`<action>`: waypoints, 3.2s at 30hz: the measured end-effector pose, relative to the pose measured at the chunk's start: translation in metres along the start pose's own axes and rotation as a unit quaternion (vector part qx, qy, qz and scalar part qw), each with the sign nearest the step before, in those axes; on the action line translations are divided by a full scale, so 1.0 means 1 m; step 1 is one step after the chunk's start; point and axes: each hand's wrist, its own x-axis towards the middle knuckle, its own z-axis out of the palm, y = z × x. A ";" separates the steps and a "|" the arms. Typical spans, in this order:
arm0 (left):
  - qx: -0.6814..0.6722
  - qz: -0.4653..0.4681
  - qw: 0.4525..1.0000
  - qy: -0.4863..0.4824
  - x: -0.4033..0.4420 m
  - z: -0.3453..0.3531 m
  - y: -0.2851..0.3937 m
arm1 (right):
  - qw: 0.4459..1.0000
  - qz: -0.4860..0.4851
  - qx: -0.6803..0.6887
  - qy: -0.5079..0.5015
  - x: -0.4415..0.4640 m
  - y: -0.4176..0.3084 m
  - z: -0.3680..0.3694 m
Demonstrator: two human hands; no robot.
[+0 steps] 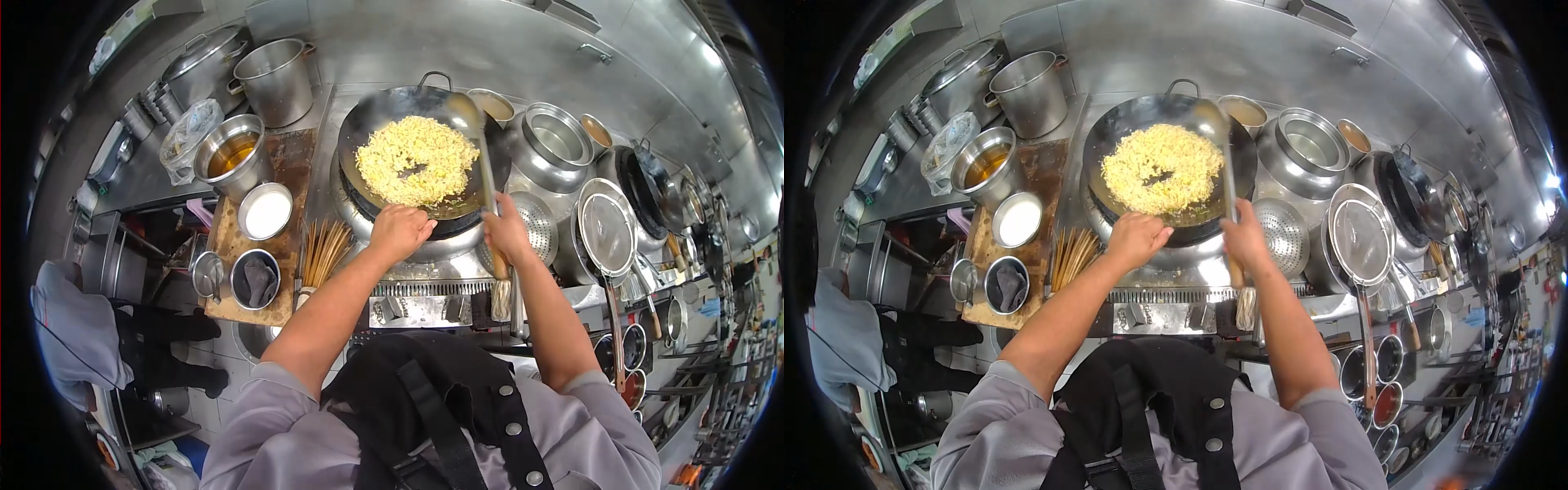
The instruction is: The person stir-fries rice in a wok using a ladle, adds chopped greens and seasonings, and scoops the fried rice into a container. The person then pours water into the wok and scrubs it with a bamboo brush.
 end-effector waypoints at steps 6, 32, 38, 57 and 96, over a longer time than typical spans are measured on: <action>-0.019 -0.011 1.000 -0.015 0.005 -0.005 0.001 | 0.952 -0.084 -0.215 -0.202 -0.039 -0.035 0.023; 0.006 -0.005 1.000 -0.017 -0.029 -0.012 0.061 | 0.977 0.102 -0.094 -0.162 -0.173 -0.021 -0.091; -0.042 0.063 0.996 -0.037 -0.102 -0.064 0.094 | 0.977 0.046 -0.100 -0.183 -0.194 -0.023 -0.098; 0.007 -0.006 0.999 -0.042 -0.011 -0.052 0.070 | 0.953 0.144 -0.138 -0.228 -0.248 -0.038 -0.147; -0.020 -0.014 1.000 0.014 0.003 0.001 0.015 | 0.948 0.122 0.232 -0.184 -0.109 -0.042 0.003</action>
